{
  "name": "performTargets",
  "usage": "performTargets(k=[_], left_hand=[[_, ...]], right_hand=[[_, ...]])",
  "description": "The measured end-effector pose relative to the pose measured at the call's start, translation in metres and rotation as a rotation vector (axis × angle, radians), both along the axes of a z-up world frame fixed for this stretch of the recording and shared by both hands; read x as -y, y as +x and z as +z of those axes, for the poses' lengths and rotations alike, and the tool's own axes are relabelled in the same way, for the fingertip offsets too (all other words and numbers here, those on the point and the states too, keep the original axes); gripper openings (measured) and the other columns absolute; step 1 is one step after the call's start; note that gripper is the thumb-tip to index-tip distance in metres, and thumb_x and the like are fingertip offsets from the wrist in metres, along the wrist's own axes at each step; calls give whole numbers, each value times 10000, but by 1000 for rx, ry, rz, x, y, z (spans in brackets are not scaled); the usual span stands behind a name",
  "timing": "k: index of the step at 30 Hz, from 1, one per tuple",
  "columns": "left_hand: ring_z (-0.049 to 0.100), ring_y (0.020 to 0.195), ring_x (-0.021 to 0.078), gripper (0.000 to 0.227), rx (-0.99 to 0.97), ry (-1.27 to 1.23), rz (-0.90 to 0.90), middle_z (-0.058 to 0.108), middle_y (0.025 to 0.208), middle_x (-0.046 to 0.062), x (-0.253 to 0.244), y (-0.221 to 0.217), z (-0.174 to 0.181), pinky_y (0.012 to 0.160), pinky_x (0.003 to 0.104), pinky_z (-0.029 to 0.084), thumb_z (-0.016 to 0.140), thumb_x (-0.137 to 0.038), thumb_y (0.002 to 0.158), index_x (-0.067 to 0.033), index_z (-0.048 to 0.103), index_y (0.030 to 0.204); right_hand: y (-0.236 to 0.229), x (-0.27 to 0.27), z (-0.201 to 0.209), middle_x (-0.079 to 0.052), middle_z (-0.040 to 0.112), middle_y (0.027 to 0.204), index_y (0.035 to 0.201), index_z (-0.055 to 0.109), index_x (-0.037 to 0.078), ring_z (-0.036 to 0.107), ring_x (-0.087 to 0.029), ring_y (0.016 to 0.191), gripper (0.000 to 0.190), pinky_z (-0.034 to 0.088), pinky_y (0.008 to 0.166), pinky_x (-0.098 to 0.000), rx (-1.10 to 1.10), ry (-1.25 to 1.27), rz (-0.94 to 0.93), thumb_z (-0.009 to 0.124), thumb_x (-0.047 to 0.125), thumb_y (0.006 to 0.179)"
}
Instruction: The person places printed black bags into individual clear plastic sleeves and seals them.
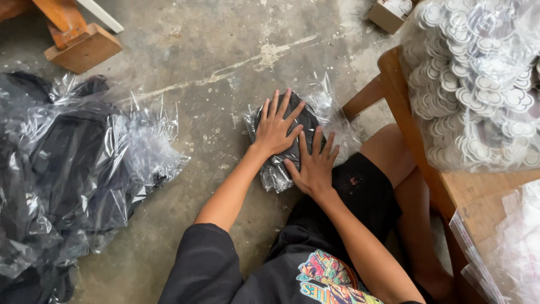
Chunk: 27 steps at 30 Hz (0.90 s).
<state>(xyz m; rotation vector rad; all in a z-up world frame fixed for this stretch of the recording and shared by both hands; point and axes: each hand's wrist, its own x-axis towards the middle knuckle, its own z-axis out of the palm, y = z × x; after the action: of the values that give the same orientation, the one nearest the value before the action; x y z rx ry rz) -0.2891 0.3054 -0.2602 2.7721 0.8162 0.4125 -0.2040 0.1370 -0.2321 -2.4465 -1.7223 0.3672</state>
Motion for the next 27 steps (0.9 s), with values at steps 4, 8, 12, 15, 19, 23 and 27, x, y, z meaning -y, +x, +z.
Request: performTargets(k=[4, 8, 12, 15, 19, 23, 27], left_hand=[[68, 1579, 456, 620, 6, -51, 1, 90, 1735, 136, 0, -1, -9, 1243, 631, 132, 439, -509, 1063, -345, 280, 1640], [69, 1580, 452, 629, -23, -50, 5, 83, 1735, 139, 0, 0, -12, 1242, 630, 134, 438, -506, 1065, -342, 263, 1646], [88, 1578, 452, 654, -31, -35, -1, 87, 1733, 127, -2, 3, -22, 1232, 638, 156, 471, -517, 1039, -367, 260, 1639], [168, 1560, 460, 664, -55, -3, 0, 154, 1721, 136, -2, 6, -17, 1220, 641, 200, 542, -514, 1001, -347, 337, 1611], [237, 1521, 518, 623, -122, -137, -59, 253, 1690, 189, -7, 9, 15, 1193, 671, 215, 608, -458, 987, -276, 465, 1566], [615, 1218, 414, 435, 506, -51, -131, 643, 1308, 185, 20, 42, 107, 1025, 485, 451, 666, -270, 946, -32, 660, 1310], [707, 950, 369, 248, 773, -202, -412, 708, 1038, 194, 112, 83, 244, 928, 457, 559, 494, -137, 1024, 63, 625, 1092]], right_hand=[[0, -3, -10, -274, 51, 1700, 1663, 208, 187, -7, -626, 1498, 886, 126, 1150, -755, 2, -17, 8, 403, 706, 972], [3, -6, -13, -269, 37, 1705, 1670, 169, 196, -25, -615, 1507, 896, 115, 1155, -753, -45, -51, 3, 388, 711, 970], [9, -9, 0, -245, 10, 1719, 1677, 139, 214, -36, -586, 1527, 905, 140, 1178, -724, -136, -187, 6, 370, 725, 966], [14, -6, -3, -225, -1, 1727, 1676, 149, 223, -6, -573, 1537, 917, 169, 1196, -702, -226, -179, 1, 430, 706, 949], [28, 13, -17, -344, 210, 1638, 1625, 229, 41, 159, -642, 1471, 911, 202, 1156, -747, -363, 171, -48, 636, 488, 945], [40, 66, 102, -321, 473, 1423, 1410, 513, -19, 414, -534, 1359, 574, 343, 1131, -615, -541, 658, -13, 672, 297, 957], [62, 157, 239, -206, 680, 996, 1070, 592, -58, 693, -362, 843, 183, 586, 777, -413, -688, 884, 107, 541, 115, 1039]])
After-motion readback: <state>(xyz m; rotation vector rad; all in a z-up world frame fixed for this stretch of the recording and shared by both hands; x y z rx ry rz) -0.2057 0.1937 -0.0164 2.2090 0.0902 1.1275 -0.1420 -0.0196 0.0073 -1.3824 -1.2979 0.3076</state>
